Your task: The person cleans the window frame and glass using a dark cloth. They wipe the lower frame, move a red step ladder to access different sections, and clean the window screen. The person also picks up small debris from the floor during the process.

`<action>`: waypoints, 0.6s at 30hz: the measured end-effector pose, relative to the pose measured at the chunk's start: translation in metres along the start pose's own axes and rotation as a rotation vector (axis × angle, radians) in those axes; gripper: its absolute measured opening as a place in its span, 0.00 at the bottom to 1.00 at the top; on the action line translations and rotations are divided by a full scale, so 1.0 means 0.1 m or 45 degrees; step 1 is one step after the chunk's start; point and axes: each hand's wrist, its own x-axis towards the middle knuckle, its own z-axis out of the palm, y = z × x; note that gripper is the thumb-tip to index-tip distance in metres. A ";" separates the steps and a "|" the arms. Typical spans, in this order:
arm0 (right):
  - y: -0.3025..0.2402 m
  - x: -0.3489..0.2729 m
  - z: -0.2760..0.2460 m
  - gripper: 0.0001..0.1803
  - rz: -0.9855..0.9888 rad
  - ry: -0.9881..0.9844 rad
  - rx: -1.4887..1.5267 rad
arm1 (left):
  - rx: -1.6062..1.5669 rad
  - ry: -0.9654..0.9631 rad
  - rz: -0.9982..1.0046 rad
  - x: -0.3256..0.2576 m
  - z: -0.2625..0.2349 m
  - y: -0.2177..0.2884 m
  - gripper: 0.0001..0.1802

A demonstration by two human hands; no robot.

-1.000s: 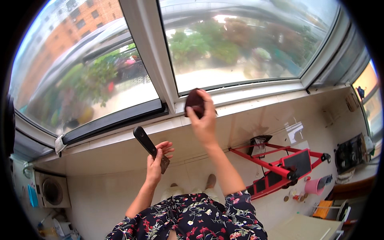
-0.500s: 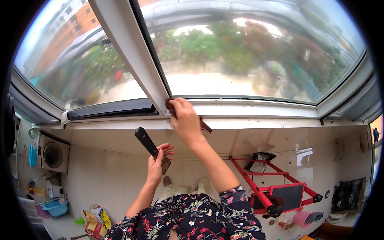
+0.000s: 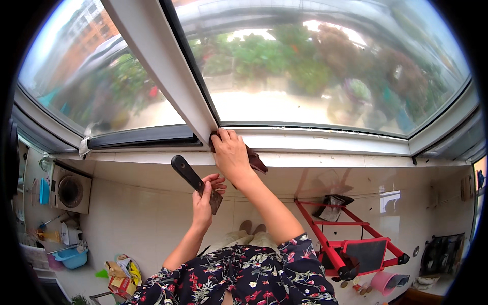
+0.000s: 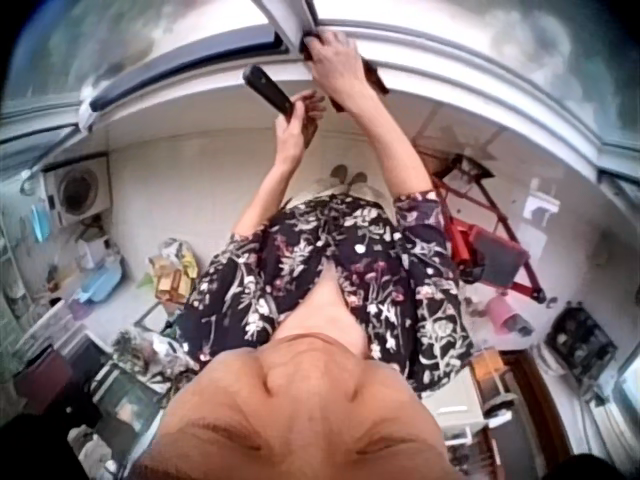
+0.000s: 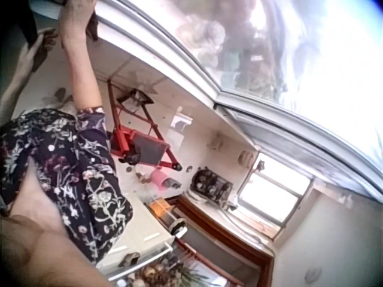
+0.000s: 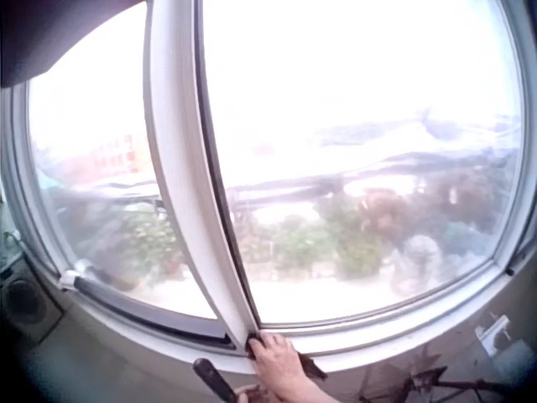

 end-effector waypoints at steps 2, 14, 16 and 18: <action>0.03 0.02 -0.18 0.08 0.217 -0.273 -0.060 | -0.013 0.034 0.022 0.03 -0.02 0.02 0.20; 0.24 -0.24 -0.12 0.20 -0.178 -0.066 -0.110 | 0.033 -0.075 0.075 0.21 0.08 0.01 0.19; 0.43 -0.29 -0.30 0.18 -0.007 0.056 -0.173 | -0.001 -0.094 0.064 0.21 0.10 -0.02 0.19; 0.65 -0.35 -0.55 0.18 0.120 0.162 -0.250 | -0.013 -0.102 0.052 0.19 0.09 -0.04 0.19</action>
